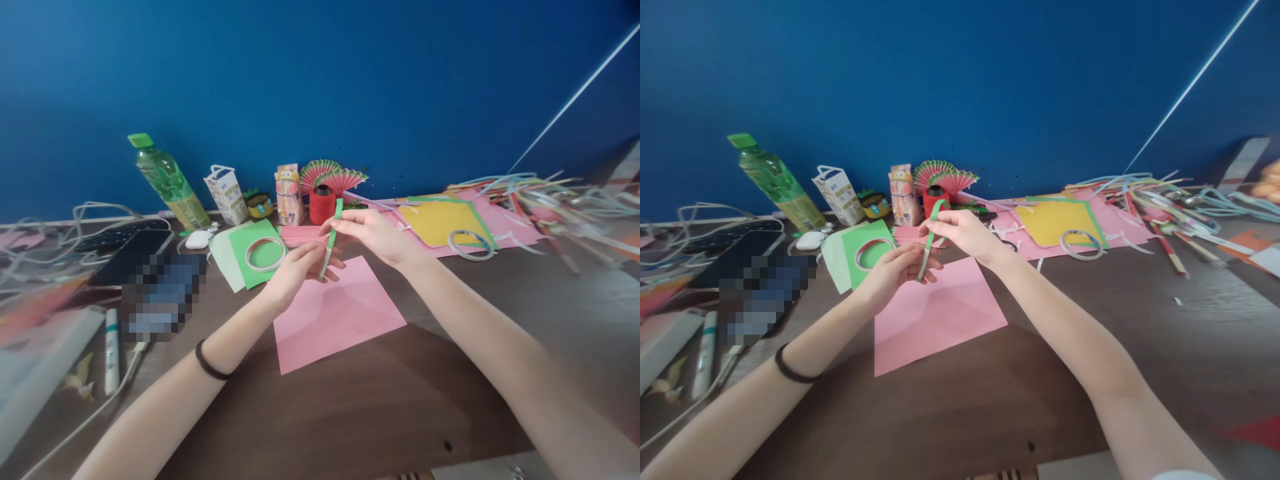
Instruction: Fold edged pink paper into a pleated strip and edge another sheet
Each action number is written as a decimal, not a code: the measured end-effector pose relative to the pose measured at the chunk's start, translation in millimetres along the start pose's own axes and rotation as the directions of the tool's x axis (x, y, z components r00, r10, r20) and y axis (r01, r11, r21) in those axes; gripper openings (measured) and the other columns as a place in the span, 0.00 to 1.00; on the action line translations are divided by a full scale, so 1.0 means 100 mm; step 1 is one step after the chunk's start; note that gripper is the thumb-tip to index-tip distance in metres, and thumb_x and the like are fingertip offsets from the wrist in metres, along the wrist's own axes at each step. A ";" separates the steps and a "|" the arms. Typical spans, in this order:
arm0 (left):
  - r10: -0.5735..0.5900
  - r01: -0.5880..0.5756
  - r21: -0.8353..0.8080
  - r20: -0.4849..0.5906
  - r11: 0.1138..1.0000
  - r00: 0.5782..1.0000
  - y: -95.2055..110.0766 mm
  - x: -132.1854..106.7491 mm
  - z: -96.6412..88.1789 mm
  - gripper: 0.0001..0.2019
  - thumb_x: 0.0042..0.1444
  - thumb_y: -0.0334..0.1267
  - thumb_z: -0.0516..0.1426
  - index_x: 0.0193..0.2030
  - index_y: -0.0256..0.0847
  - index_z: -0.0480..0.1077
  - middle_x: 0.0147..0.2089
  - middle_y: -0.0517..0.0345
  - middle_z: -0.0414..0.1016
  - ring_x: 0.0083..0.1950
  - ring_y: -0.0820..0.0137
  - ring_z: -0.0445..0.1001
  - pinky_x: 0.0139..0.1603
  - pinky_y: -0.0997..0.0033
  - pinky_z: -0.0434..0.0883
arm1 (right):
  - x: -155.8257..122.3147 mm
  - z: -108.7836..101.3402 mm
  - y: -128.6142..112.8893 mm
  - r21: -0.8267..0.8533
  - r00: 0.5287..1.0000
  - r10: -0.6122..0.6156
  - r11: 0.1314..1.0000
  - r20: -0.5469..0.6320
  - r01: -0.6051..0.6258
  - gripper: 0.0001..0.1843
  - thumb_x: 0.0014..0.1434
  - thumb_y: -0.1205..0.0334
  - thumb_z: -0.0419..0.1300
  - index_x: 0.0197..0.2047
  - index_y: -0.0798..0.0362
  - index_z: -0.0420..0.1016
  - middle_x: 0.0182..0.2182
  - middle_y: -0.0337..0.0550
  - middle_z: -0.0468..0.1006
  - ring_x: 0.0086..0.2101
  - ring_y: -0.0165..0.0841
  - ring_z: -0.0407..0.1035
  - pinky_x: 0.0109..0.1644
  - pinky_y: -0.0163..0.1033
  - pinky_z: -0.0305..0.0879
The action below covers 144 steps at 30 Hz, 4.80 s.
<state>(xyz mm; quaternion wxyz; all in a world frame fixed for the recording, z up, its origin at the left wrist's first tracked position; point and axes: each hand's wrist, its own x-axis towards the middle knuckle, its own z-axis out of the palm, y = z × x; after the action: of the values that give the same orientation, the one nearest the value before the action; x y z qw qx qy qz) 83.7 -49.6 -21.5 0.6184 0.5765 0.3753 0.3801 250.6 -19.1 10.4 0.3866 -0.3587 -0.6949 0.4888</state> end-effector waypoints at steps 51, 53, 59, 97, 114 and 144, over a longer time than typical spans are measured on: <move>0.489 -0.194 0.781 -0.159 0.594 0.858 0.03 -0.01 -0.04 0.05 0.52 0.31 0.50 0.27 0.41 0.63 0.32 0.59 0.67 0.40 0.69 0.63 0.44 0.68 0.60 | -0.03 0.03 0.03 -0.165 0.990 0.061 0.986 0.130 -0.039 0.06 0.51 0.61 0.57 0.29 0.55 0.69 0.24 0.38 0.72 0.23 0.25 0.66 0.29 0.34 0.64; 0.466 -0.193 0.736 -0.183 0.649 0.866 0.03 0.00 -0.04 0.04 0.52 0.32 0.50 0.28 0.41 0.62 0.32 0.60 0.66 0.39 0.70 0.64 0.43 0.69 0.60 | -0.03 0.04 0.03 -0.164 0.991 0.056 0.986 0.125 -0.035 0.05 0.51 0.62 0.57 0.29 0.55 0.69 0.24 0.38 0.72 0.23 0.26 0.66 0.29 0.34 0.64; 0.435 -0.174 0.721 -0.193 0.671 0.880 0.04 0.00 -0.05 0.06 0.52 0.34 0.51 0.26 0.40 0.62 0.30 0.60 0.66 0.39 0.70 0.64 0.42 0.69 0.60 | -0.04 0.05 0.04 -0.183 0.995 0.027 0.983 0.096 -0.009 0.05 0.51 0.61 0.56 0.29 0.55 0.68 0.24 0.38 0.70 0.24 0.26 0.65 0.29 0.34 0.63; 0.338 -0.178 0.638 -0.138 0.750 0.931 0.10 0.00 -0.05 0.06 0.50 0.35 0.49 0.26 0.40 0.65 0.31 0.60 0.71 0.36 0.71 0.67 0.43 0.69 0.63 | -0.05 0.04 0.02 -0.220 0.988 -0.004 0.975 0.152 0.038 0.05 0.53 0.63 0.55 0.30 0.55 0.68 0.25 0.38 0.70 0.25 0.26 0.65 0.30 0.34 0.64; 0.408 -0.175 0.721 -0.161 0.671 0.899 0.06 0.01 -0.11 0.05 0.47 0.33 0.50 0.24 0.40 0.64 0.28 0.61 0.70 0.35 0.71 0.67 0.39 0.71 0.63 | -0.04 0.01 0.04 -0.253 0.990 0.033 0.968 0.135 0.002 0.03 0.52 0.64 0.55 0.30 0.55 0.68 0.24 0.38 0.71 0.24 0.27 0.66 0.29 0.34 0.64; 0.317 -0.075 0.676 -0.243 0.734 0.917 0.00 0.09 -0.27 0.07 0.48 0.36 0.49 0.25 0.40 0.66 0.29 0.61 0.71 0.36 0.70 0.68 0.39 0.73 0.64 | 0.03 -0.01 0.11 0.358 0.943 0.259 0.877 0.209 -0.321 0.03 0.58 0.65 0.53 0.34 0.51 0.59 0.32 0.40 0.76 0.31 0.31 0.75 0.38 0.39 0.70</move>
<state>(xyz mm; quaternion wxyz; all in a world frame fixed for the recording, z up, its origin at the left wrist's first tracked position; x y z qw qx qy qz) 63.7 -29.8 -23.0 0.2586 0.7173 0.5214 0.3831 251.8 -13.0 1.1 0.3171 -0.3366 -0.5505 0.6950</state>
